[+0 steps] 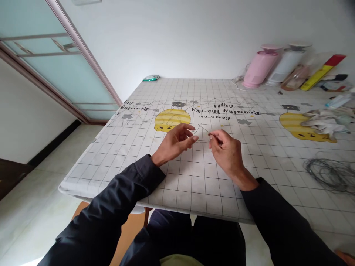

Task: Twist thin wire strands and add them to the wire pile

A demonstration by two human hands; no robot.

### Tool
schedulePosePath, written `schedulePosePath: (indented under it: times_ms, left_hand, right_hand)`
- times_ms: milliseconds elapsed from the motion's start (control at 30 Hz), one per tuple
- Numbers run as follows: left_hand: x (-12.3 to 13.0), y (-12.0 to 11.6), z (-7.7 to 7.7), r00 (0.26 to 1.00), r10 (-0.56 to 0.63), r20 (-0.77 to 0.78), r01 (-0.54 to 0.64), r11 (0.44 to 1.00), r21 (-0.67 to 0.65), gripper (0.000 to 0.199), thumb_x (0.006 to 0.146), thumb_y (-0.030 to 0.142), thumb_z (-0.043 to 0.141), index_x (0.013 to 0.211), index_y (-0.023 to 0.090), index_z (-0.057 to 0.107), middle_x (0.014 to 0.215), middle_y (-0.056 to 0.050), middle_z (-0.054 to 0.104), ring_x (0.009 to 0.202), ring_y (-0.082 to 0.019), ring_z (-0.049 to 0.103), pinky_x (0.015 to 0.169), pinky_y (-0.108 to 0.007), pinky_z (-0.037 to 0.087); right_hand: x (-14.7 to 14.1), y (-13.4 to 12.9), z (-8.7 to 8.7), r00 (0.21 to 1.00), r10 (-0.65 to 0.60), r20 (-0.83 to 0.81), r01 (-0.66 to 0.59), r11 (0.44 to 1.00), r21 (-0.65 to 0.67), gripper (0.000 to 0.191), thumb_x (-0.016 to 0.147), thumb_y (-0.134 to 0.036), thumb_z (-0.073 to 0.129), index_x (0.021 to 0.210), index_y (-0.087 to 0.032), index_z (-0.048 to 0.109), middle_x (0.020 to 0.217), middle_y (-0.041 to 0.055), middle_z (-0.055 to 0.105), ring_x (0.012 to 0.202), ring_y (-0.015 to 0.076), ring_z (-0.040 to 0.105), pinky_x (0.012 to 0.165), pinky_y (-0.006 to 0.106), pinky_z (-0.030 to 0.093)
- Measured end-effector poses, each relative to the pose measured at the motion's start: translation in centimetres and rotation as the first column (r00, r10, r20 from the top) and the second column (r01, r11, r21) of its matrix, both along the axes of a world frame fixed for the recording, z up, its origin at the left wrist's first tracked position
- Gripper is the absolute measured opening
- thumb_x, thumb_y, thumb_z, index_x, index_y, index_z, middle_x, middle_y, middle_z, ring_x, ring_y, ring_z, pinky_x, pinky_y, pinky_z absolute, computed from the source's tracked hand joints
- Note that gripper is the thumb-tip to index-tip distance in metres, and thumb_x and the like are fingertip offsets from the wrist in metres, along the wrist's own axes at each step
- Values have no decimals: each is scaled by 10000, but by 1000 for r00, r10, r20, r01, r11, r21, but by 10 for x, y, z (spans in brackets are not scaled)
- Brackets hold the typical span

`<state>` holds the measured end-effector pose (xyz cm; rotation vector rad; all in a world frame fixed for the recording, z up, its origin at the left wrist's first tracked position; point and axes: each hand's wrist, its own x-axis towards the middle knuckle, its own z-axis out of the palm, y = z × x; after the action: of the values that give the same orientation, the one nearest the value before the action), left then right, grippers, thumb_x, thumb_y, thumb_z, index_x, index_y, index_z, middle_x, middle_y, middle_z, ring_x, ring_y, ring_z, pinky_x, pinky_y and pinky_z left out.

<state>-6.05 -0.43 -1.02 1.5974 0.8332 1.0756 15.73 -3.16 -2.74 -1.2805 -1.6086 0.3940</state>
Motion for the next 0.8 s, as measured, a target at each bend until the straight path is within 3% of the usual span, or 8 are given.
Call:
schedulePosePath:
  times_ms: [100, 200, 400, 533, 800]
  left_hand:
    - [-1, -4, -5, 981, 80, -175, -21, 948, 318, 450, 938, 436, 872, 1298, 216, 714, 1159, -98, 709, 813, -154, 671, 694, -290, 552]
    - [-2, -5, -10, 950, 109, -292, 33, 896, 442, 283, 1020, 419, 777, 1213, 212, 770, 1199, -120, 707, 827, -164, 681, 695, -307, 555]
    - [-3, -1, -17, 907, 250, -340, -31, 842, 538, 230, 1059, 438, 729, 1026, 220, 794, 1108, -106, 740, 771, -167, 648, 784, -350, 560]
    - [-2, -2, -19, 893, 299, -336, -76, 837, 542, 283, 1030, 488, 760, 916, 231, 787, 1012, -107, 748, 869, -223, 678, 852, -375, 570]
    - [5, -8, -25, 897, 374, -235, -206, 824, 527, 233, 1031, 451, 765, 935, 242, 802, 1041, -113, 769, 946, -242, 703, 908, -391, 582]
  right_hand:
    - [2, 1, 0, 1000, -26, -6, 26, 1000, -5, 155, 1062, -332, 600, 1003, -233, 704, 720, 0, 712, 553, 143, 590, 566, 302, 470]
    - [3, 2, 1, 999, -45, -24, 44, 999, -30, 149, 1056, -328, 600, 988, -235, 694, 712, -1, 709, 547, 148, 592, 558, 306, 468]
    - [-1, 0, 2, 999, -28, -22, 27, 999, -30, 112, 1050, -298, 580, 1036, -238, 673, 708, -7, 718, 546, 154, 620, 573, 311, 495]
    - [-4, -2, 1, 1000, -9, -30, 8, 1000, -25, 108, 1047, -278, 550, 1054, -242, 652, 692, -15, 708, 524, 154, 618, 570, 314, 507]
    - [-4, -4, 3, 998, 9, -62, -11, 999, -32, 71, 1039, -264, 559, 1019, -247, 626, 673, -20, 698, 529, 157, 622, 566, 310, 511]
